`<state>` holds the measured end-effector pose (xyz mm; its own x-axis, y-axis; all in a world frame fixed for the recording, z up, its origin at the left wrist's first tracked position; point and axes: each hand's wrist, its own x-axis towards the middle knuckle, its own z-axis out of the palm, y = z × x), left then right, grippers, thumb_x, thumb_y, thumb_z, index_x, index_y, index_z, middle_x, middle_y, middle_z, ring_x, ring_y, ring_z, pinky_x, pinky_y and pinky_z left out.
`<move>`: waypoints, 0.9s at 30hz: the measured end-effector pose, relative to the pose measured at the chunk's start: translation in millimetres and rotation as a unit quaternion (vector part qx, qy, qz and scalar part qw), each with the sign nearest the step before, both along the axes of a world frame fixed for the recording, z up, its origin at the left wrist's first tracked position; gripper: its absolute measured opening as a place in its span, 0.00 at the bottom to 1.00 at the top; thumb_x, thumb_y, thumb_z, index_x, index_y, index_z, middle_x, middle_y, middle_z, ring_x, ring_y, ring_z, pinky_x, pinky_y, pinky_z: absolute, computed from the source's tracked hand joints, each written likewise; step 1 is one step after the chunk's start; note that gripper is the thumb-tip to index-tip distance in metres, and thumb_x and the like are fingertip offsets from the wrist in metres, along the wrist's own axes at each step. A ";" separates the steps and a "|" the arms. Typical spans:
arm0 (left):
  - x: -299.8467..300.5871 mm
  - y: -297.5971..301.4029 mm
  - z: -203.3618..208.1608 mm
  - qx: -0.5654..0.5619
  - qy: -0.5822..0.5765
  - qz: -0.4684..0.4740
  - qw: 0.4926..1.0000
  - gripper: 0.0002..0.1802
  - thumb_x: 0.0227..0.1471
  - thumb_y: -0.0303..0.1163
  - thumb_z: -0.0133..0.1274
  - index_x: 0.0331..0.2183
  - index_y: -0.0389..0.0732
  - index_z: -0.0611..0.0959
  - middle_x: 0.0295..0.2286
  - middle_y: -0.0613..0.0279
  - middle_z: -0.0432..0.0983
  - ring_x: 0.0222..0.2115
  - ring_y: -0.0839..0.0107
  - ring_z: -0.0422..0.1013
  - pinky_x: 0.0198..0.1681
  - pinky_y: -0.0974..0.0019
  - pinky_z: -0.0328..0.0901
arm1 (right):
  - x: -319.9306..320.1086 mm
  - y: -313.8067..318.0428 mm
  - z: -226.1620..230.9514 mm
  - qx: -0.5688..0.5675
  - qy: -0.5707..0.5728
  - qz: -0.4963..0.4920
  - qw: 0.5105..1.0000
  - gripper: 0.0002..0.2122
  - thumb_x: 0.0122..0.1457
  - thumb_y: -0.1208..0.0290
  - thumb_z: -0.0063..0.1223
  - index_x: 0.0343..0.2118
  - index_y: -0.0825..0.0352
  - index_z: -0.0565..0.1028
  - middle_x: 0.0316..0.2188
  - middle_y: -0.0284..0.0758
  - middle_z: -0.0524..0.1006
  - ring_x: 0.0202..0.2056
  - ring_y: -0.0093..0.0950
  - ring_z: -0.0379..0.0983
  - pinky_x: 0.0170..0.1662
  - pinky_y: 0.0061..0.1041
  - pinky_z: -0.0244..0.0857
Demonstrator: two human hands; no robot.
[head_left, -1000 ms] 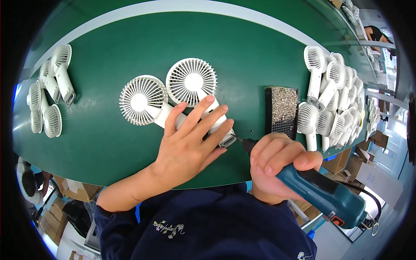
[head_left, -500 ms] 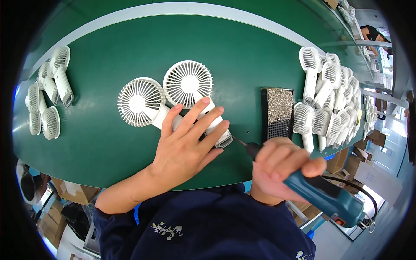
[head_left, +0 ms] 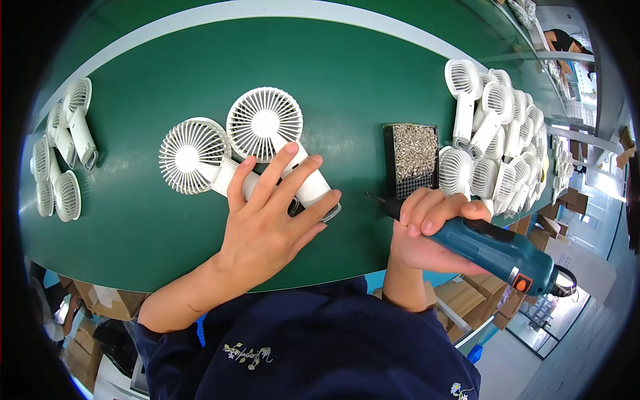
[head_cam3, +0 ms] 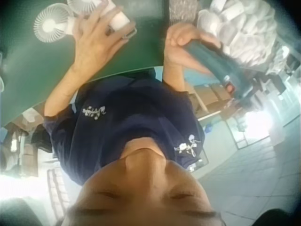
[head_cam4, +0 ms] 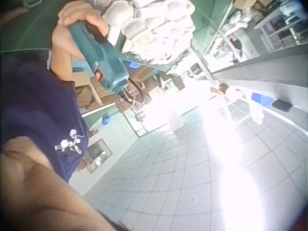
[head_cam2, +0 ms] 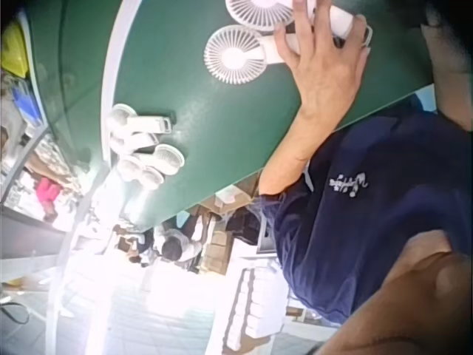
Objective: Assembling portable handheld fans on a production line using an electric screwdriver.
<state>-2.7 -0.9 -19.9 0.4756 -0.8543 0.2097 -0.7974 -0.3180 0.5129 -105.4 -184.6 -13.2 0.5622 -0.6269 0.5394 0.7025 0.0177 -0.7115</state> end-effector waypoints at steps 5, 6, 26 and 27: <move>1.9 4.5 -5.2 -0.029 -0.009 -0.007 0.999 0.20 0.36 0.39 0.65 0.37 0.52 0.85 0.51 0.61 0.69 0.58 0.54 0.58 0.60 0.44 0.41 | -1.3 6.1 13.4 0.019 -0.013 0.030 0.999 0.33 0.59 0.33 0.33 0.46 0.65 0.68 0.18 0.29 0.65 0.13 0.20 0.57 0.16 0.20 0.57; 1.4 4.7 -4.5 -0.056 0.009 -0.016 0.998 0.19 0.35 0.39 0.66 0.36 0.50 0.85 0.49 0.62 0.71 0.56 0.54 0.60 0.59 0.44 0.42 | -2.6 7.4 24.1 0.016 -0.017 0.033 0.999 0.31 0.61 0.37 0.34 0.46 0.65 0.69 0.18 0.29 0.65 0.13 0.19 0.56 0.16 0.19 0.56; -0.2 1.5 -5.4 -0.233 0.135 -0.126 0.955 0.12 0.32 0.27 0.67 0.25 0.41 0.82 0.24 0.70 0.68 0.26 0.72 0.66 0.39 0.63 0.54 | 0.0 20.3 53.3 0.067 0.049 0.253 0.964 0.15 0.68 0.56 0.32 0.41 0.64 0.65 0.14 0.33 0.68 0.12 0.27 0.64 0.14 0.26 0.60; 0.3 1.4 -5.1 -0.225 0.129 -0.145 0.955 0.11 0.32 0.27 0.66 0.25 0.41 0.82 0.23 0.70 0.67 0.26 0.72 0.67 0.39 0.63 0.54 | 0.4 16.1 51.4 0.060 0.049 0.299 0.951 0.12 0.68 0.60 0.36 0.41 0.64 0.65 0.17 0.35 0.70 0.14 0.27 0.66 0.16 0.26 0.62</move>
<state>-2.4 0.4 -24.9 0.3174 -0.8091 0.4947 -0.6478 0.1960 0.7362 -105.0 -168.4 38.2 0.8813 -0.2328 0.4113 0.4720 0.4789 -0.7402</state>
